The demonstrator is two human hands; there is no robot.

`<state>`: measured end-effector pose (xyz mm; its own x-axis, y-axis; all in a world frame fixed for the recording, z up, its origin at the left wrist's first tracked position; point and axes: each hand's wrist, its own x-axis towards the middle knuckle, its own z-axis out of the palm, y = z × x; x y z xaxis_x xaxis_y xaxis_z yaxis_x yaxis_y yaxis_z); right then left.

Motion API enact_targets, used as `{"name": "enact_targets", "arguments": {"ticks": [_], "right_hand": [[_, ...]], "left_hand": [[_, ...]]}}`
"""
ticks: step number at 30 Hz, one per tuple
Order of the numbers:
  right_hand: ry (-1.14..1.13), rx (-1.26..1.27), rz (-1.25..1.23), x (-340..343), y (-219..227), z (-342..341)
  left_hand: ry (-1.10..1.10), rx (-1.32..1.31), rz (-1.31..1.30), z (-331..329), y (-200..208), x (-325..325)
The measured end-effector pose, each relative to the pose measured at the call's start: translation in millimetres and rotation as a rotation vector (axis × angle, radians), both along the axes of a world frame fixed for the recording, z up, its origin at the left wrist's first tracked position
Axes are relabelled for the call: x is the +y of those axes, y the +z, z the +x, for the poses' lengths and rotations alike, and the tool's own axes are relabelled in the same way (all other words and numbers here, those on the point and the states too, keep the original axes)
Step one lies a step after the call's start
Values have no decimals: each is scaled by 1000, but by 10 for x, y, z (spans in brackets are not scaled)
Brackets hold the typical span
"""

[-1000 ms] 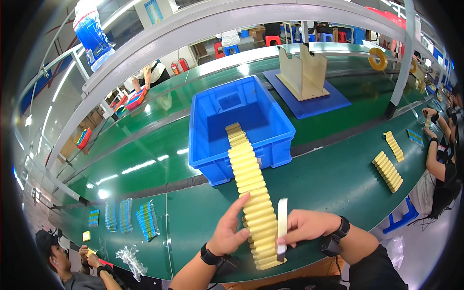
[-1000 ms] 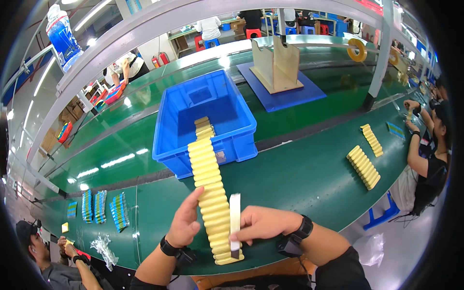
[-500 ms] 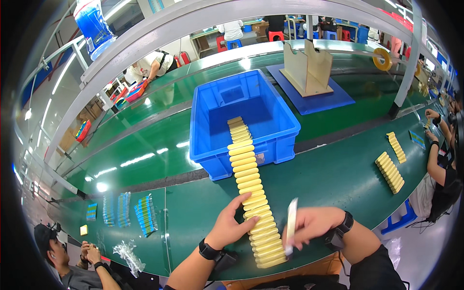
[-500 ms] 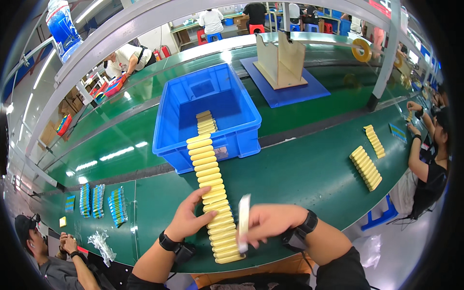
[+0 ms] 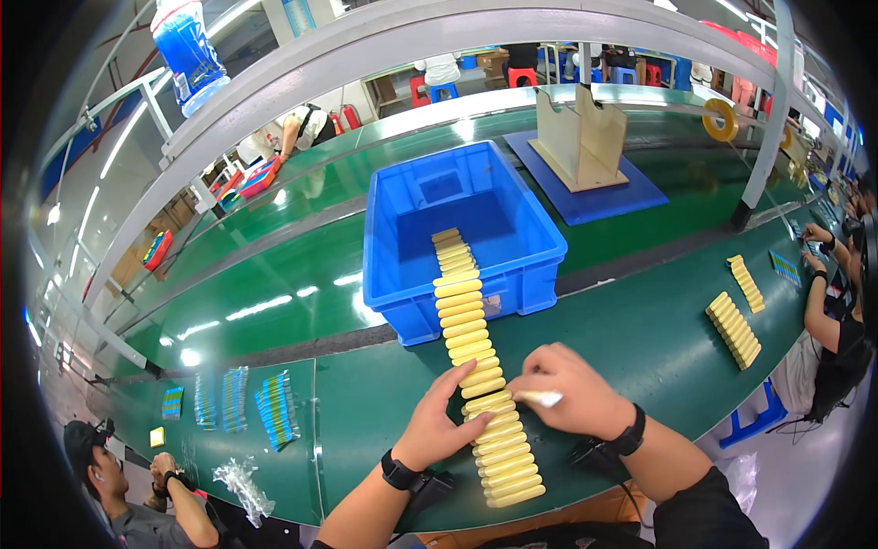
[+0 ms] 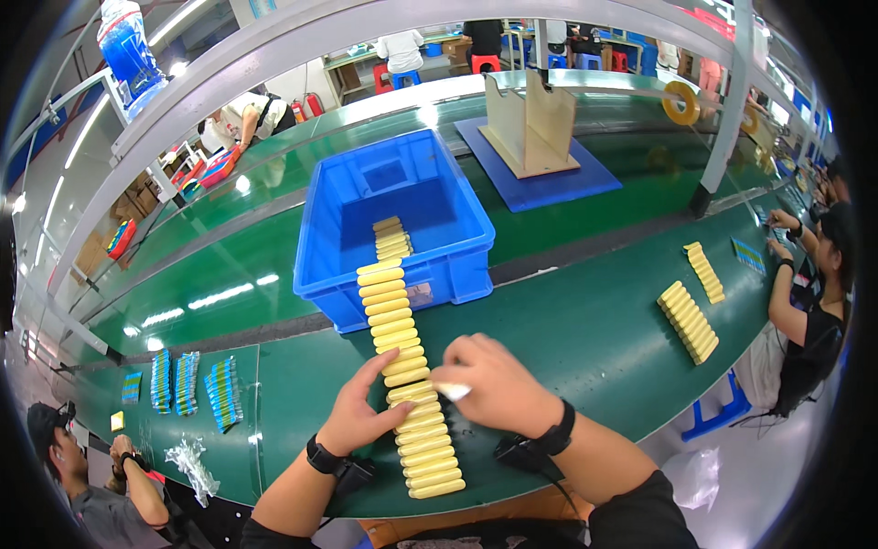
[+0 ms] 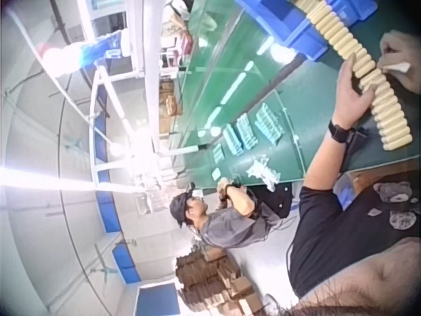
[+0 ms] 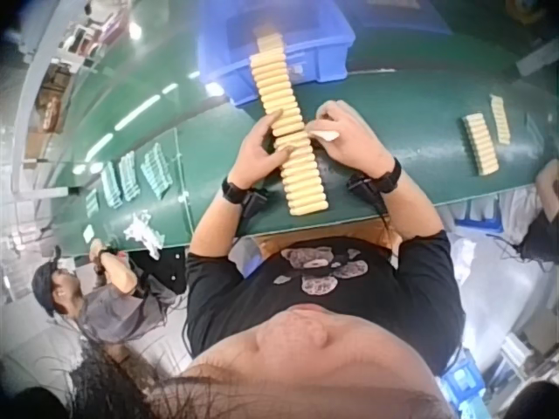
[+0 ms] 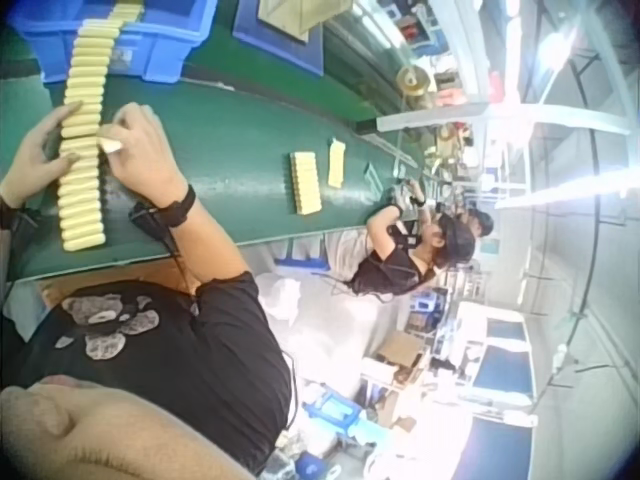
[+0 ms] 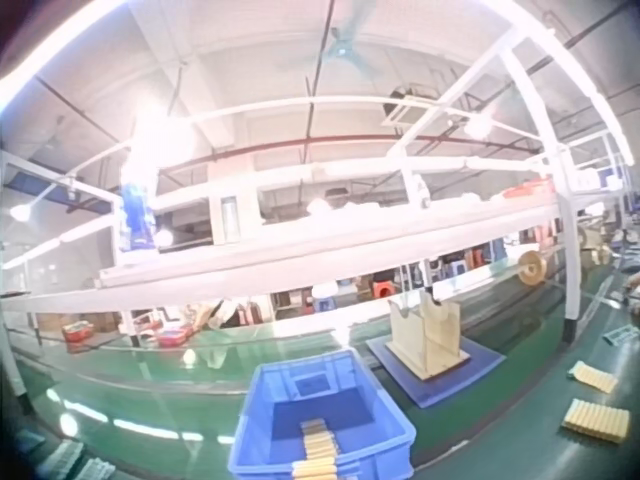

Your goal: Assembling small plastic components on a factory production line.

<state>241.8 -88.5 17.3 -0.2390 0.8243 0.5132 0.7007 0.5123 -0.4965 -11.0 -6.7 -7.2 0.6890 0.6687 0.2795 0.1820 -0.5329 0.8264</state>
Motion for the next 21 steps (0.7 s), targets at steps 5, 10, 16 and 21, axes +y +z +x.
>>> {"name": "enact_targets", "arguments": {"ticks": [5,10,16,21], "right_hand": [[24,560,-134,-87,6,136],[347,733,-538,-192,61,54],[570,756,-1045,-321,201,37],[802,561,-1242,-352,121,-40]], "left_hand": [[-211,-233,-196,-64,97,48],[-446,-131,62,-32,332,-127],[-327,-448,-360,-3,107,-87],[-227,-283,-446,0,93,-49]]}}
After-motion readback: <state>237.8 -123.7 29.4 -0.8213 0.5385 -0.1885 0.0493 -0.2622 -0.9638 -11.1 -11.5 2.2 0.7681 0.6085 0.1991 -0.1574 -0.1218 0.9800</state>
